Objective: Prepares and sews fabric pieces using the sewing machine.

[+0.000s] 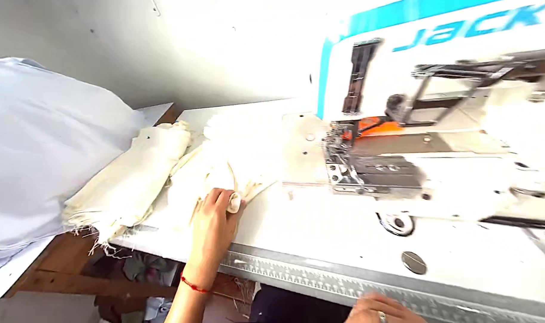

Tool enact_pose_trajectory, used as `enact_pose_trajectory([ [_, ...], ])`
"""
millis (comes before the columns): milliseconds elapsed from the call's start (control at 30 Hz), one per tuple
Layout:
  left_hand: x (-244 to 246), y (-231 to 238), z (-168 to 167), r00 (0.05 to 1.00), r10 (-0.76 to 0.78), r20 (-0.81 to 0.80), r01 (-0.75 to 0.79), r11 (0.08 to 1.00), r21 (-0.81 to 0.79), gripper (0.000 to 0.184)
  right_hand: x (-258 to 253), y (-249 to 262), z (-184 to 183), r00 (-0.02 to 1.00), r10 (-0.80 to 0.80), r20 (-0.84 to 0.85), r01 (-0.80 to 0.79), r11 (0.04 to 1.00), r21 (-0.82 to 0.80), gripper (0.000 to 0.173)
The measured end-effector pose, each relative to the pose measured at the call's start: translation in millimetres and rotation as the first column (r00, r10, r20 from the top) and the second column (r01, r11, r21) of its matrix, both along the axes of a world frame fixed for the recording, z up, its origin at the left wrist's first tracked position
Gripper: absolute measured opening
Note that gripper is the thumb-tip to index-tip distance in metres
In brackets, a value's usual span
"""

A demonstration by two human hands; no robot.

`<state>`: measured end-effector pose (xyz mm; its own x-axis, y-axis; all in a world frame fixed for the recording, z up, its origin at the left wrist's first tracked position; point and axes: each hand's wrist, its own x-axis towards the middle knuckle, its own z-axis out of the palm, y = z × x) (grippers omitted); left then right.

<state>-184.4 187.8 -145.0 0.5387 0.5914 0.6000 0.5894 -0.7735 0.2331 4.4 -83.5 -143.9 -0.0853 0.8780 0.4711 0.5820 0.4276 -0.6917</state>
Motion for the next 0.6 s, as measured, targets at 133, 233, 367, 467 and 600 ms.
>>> enact_pose_trajectory([
  [133,-27.5,15.3,13.5,0.900,-0.150,0.409,0.195,0.978,-0.070,0.029,-23.6,51.4,20.3,1.000,-0.006,-0.014,0.006,1.000,0.000,0.020],
  [233,-43.5,-0.6,34.2,0.812,-0.257,0.524,0.295,0.956,0.013,0.035,-43.5,80.4,31.4,0.988,-0.023,-0.151,0.013,0.997,-0.070,0.020],
  [367,-49.0,-34.5,40.0,0.649,-0.654,0.389,0.698,0.715,0.037,0.037,-60.7,108.4,26.7,0.954,-0.069,-0.292,0.016,0.983,-0.180,0.042],
  [467,-51.9,-32.8,19.8,0.617,-0.696,0.367,0.759,0.650,-0.044,0.053,-70.3,112.9,12.1,0.923,-0.091,-0.374,-0.003,0.970,-0.243,0.044],
  [600,-64.5,3.2,7.7,0.927,-0.260,0.271,0.297,0.949,-0.108,0.050,-69.1,102.0,4.3,0.923,-0.182,-0.340,0.100,0.964,-0.245,0.023],
])
